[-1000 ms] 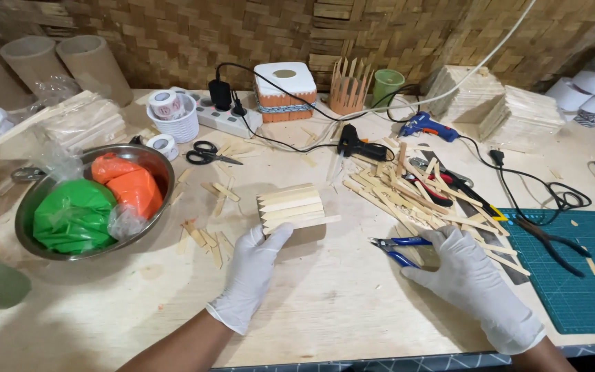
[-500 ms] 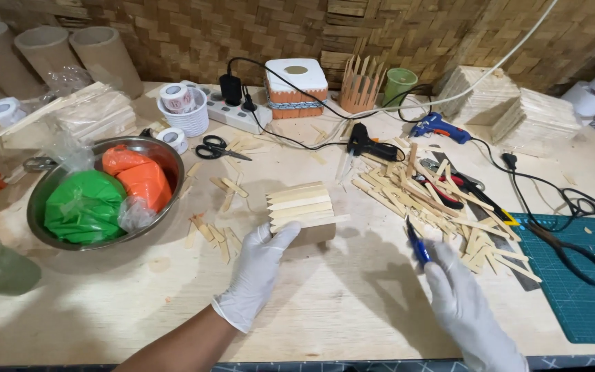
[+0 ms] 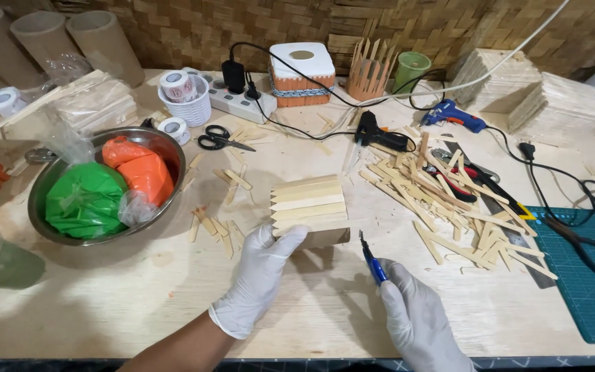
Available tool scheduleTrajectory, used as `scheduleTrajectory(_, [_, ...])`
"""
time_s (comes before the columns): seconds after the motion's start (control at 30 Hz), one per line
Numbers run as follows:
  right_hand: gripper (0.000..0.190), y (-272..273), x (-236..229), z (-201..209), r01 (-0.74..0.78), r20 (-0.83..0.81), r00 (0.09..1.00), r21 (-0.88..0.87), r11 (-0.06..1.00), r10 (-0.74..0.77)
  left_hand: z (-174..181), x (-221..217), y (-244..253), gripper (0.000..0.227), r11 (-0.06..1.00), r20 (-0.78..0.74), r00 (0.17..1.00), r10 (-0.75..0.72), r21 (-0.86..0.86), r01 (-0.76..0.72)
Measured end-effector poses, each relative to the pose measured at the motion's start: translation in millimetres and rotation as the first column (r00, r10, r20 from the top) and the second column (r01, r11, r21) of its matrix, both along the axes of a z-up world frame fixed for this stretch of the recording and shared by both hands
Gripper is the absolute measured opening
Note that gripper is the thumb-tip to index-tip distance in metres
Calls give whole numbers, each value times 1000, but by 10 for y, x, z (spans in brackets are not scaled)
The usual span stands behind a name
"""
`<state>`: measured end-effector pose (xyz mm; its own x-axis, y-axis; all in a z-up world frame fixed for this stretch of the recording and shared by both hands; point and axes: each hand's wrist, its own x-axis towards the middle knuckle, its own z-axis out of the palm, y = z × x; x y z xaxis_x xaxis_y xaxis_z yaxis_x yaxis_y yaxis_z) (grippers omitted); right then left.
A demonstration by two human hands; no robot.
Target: Cutting popsicle sticks to size and gluing them onto a cardboard tube to create a container
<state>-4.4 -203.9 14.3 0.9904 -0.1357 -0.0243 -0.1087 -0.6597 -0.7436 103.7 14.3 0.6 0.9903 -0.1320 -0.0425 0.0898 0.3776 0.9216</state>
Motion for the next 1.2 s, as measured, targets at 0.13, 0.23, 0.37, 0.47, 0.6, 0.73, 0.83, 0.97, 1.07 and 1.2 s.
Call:
scheduleTrajectory(0.13, [61, -3, 54, -106, -43, 46, 998, -102, 994, 48, -131, 39, 72, 19, 994, 19, 999, 32, -103, -30])
scheduleTrajectory(0.23, [63, 37, 94, -101, -71, 122, 989, -126, 989, 87, -111, 39, 83, 9, 992, -36, 998, 48, -117, -52])
scheduleTrajectory(0.37, [55, 37, 145, -218, -88, 276, 948, -248, 965, 157, -103, 29, 62, 18, 995, -3, 999, 43, -94, -43])
scheduleTrajectory(0.47, [52, 63, 147, -217, -73, 281, 948, -272, 959, 152, -69, 13, 68, 20, 995, -16, 999, 45, -83, -46])
scheduleTrajectory(0.6, [50, 44, 179, -299, -58, 324, 934, -281, 958, 151, -94, 15, 67, 18, 996, -32, 997, 64, -58, -66])
scheduleTrajectory(0.73, [55, 48, 209, -298, 3, 316, 942, -349, 937, 115, 36, -34, 88, 26, 999, 10, 999, 31, 12, -32])
scheduleTrajectory(0.83, [47, 74, 208, -248, 31, 365, 925, -360, 933, 110, -53, -27, 90, 10, 998, -14, 999, 51, 43, -51])
scheduleTrajectory(0.97, [48, 87, 202, -284, 58, 334, 939, -374, 925, 76, -61, -30, 76, 19, 996, 25, 996, 82, 44, -83])
scheduleTrajectory(1.07, [49, 67, 214, -374, 72, 375, 923, -395, 916, 89, -54, -25, 76, 20, 994, 7, 995, 98, 50, -99])
scheduleTrajectory(1.2, [43, 48, 227, -434, 84, 475, 869, -417, 905, 138, 0, -36, 67, 25, 993, -7, 996, 94, 67, -93])
